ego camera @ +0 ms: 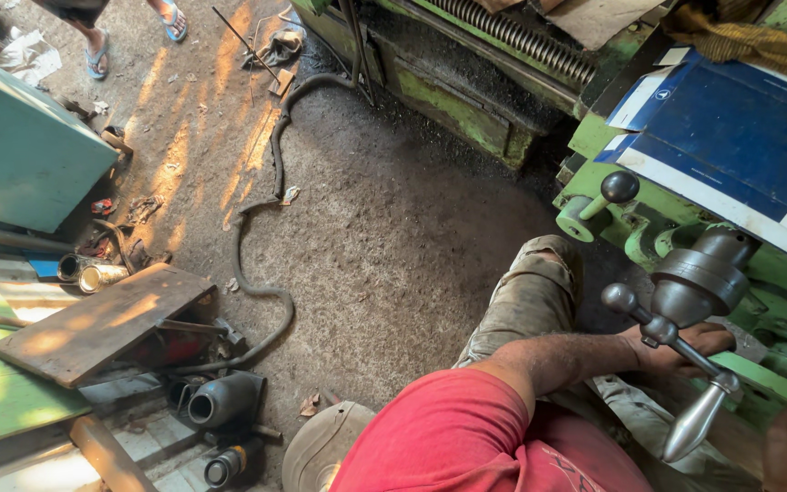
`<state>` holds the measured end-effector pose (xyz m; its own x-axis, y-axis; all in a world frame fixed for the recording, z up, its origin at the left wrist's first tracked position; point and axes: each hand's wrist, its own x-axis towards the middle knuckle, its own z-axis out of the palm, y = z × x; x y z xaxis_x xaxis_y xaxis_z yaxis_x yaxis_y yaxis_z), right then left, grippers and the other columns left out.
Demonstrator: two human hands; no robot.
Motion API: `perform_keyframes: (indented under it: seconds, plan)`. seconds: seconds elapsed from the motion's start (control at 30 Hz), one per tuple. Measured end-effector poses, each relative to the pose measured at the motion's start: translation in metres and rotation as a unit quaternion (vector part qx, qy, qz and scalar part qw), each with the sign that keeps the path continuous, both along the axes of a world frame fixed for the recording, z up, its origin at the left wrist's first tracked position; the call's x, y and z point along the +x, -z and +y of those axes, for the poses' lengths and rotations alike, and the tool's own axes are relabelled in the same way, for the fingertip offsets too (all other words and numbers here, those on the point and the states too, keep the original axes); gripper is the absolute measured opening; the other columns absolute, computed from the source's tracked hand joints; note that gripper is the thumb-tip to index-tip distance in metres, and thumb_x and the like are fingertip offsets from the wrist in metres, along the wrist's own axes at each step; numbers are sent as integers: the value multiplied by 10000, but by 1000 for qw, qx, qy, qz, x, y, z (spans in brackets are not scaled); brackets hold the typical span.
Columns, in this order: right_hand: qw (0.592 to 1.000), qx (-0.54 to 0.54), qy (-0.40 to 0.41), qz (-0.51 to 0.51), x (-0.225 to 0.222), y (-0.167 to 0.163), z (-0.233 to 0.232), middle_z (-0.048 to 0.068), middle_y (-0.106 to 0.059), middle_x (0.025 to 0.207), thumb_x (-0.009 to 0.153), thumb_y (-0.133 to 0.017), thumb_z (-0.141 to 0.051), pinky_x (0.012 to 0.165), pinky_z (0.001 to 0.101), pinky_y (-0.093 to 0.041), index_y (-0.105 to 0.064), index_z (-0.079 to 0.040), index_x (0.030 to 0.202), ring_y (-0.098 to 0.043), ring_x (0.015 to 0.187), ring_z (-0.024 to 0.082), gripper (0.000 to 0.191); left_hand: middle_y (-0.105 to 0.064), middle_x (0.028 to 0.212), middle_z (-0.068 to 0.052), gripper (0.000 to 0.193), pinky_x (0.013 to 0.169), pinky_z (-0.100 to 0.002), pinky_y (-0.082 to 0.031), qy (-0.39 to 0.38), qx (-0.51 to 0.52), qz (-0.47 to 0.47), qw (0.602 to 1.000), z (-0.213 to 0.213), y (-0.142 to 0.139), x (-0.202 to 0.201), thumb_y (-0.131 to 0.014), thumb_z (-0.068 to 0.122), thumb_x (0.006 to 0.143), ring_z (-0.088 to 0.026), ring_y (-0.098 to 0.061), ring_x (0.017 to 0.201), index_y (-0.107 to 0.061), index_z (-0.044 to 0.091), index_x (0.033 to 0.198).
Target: The person operates a metal lathe by turning a green handwheel with both hands to adjust the machine. The person repeatedly rotates the wheel and repositions hands while the lathe runs, with metal shavings visible on the floor.
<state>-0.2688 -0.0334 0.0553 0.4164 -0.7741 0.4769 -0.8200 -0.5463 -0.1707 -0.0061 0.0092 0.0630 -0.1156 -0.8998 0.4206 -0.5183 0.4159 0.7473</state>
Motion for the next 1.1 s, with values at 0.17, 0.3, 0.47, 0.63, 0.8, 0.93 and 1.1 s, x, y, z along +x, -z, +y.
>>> perform_keyframes:
  seconds: [0.17, 0.3, 0.47, 0.63, 0.8, 0.93, 1.1]
  plan:
    - [999, -23, 7, 42, 0, 3, 1, 133, -736, 1036, 1093, -574, -147, 747, 291, -557, -690, 17, 1152, -708, 832, 232, 209, -627, 1032, -89, 379, 882, -387, -546, -32, -41, 6, 999, 4, 2, 2, -608, 418, 912, -273, -679, 1006, -527, 97, 1097]
    - [995, -17, 41, 92, 6, 7, -5, 107, -725, 932, 1110, -552, -177, 677, 294, -537, -706, -17, 1083, -689, 742, 218, 223, -620, 1038, -82, 383, 898, -383, -547, -41, -40, -10, 998, 6, 3, 2, -606, 413, 918, -251, -688, 1017, -501, 96, 1107]
    - [994, 14, 43, 101, 3, 9, -5, 102, -716, 844, 1132, -537, -198, 645, 313, -538, -724, -47, 1022, -688, 693, 223, 265, -626, 1022, -59, 360, 889, -381, -548, -29, -33, 32, 998, 12, 5, 6, -617, 394, 916, -247, -693, 1018, -514, 115, 1118]
    - [990, 99, 84, 58, 2, 11, -4, 168, -713, 800, 1101, -584, -231, 595, 424, -538, -726, 7, 983, -689, 659, 320, 301, -608, 985, -56, 357, 868, -374, -539, -15, -39, 52, 998, 14, 7, 8, -616, 391, 928, -230, -689, 980, -505, 117, 1128]
    - [995, 34, 61, 68, -2, 11, 0, 186, -739, 937, 1071, -611, -201, 700, 412, -575, -713, 16, 1080, -719, 782, 333, 240, -559, 910, -61, 283, 809, -352, -536, 13, -8, 52, 999, 12, 9, 10, -610, 375, 950, -187, -680, 885, -488, 135, 1036]
    - [997, 35, 45, 50, -3, 11, 1, 208, -743, 971, 1053, -635, -181, 727, 430, -581, -701, 40, 1100, -721, 810, 354, 235, -547, 860, -43, 278, 747, -359, -523, 21, -2, 82, 996, 13, 10, 12, -594, 370, 939, -176, -665, 828, -489, 129, 1029]
    - [996, 43, 49, 58, -2, 14, 1, 189, -741, 950, 1051, -622, -187, 666, 385, -567, -702, 35, 1087, -715, 766, 319, 238, -491, 950, -51, 348, 969, -423, -516, -260, -198, -765, 554, 9, 12, 13, -407, 350, 1173, -202, -598, 981, -501, 63, 1001]
